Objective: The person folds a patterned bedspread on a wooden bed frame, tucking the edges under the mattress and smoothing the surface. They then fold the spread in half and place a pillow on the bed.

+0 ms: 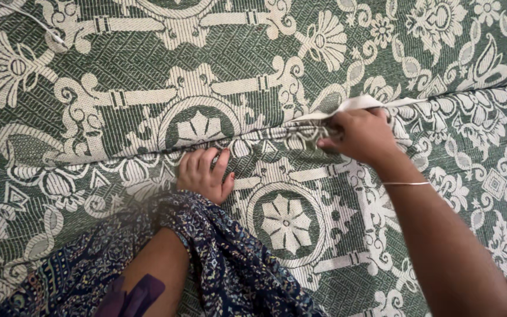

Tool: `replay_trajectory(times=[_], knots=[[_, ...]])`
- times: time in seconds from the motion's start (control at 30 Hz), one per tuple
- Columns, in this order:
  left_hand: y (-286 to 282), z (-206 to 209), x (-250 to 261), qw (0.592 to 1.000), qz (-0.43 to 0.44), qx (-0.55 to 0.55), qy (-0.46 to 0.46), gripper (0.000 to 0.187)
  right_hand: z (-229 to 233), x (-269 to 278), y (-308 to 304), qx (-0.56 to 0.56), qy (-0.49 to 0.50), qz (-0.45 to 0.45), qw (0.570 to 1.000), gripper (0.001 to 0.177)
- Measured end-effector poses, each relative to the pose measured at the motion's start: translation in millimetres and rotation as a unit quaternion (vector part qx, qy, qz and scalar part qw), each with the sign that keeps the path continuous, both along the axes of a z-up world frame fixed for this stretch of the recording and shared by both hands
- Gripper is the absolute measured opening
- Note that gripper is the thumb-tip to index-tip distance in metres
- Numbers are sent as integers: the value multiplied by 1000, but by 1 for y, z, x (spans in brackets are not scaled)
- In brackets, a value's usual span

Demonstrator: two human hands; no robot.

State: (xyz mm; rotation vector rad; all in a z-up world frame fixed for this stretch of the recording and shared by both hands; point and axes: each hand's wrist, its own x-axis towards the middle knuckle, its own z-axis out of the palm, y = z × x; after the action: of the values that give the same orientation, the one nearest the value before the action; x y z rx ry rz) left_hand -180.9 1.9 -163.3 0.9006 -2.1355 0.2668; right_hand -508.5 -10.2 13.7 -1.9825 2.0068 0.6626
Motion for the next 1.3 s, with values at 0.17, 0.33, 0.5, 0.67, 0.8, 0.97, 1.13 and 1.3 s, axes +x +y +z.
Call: replay_trajectory(times=[0.17, 0.33, 0.5, 0.67, 0.8, 0.97, 1.13, 1.3], knots=[[6, 0, 4, 998, 11, 50, -44, 42, 22, 0, 8, 102, -6, 20, 995, 60], [10, 7, 5, 998, 24, 37, -36, 42, 17, -6, 11, 65, -75, 66, 993, 61], [-3, -17, -2, 999, 9, -30, 16, 46, 20, 3, 1, 148, -15, 49, 988, 38], [-4, -21, -6, 996, 8, -65, 62, 47, 16, -29, -15, 238, -179, -92, 950, 44], [5, 0, 0, 1000, 20, -12, 10, 46, -5, -33, -33, 199, -188, -43, 961, 50], [16, 12, 5, 999, 23, 40, -17, 45, -19, -2, -28, 113, -6, -75, 991, 52], [-11, -16, -8, 997, 15, -55, 43, 43, -2, -58, -9, -15, -83, -220, 972, 50], [-7, -10, 0, 999, 9, -29, -16, 42, 8, -153, 4, -50, -43, -239, 969, 34]])
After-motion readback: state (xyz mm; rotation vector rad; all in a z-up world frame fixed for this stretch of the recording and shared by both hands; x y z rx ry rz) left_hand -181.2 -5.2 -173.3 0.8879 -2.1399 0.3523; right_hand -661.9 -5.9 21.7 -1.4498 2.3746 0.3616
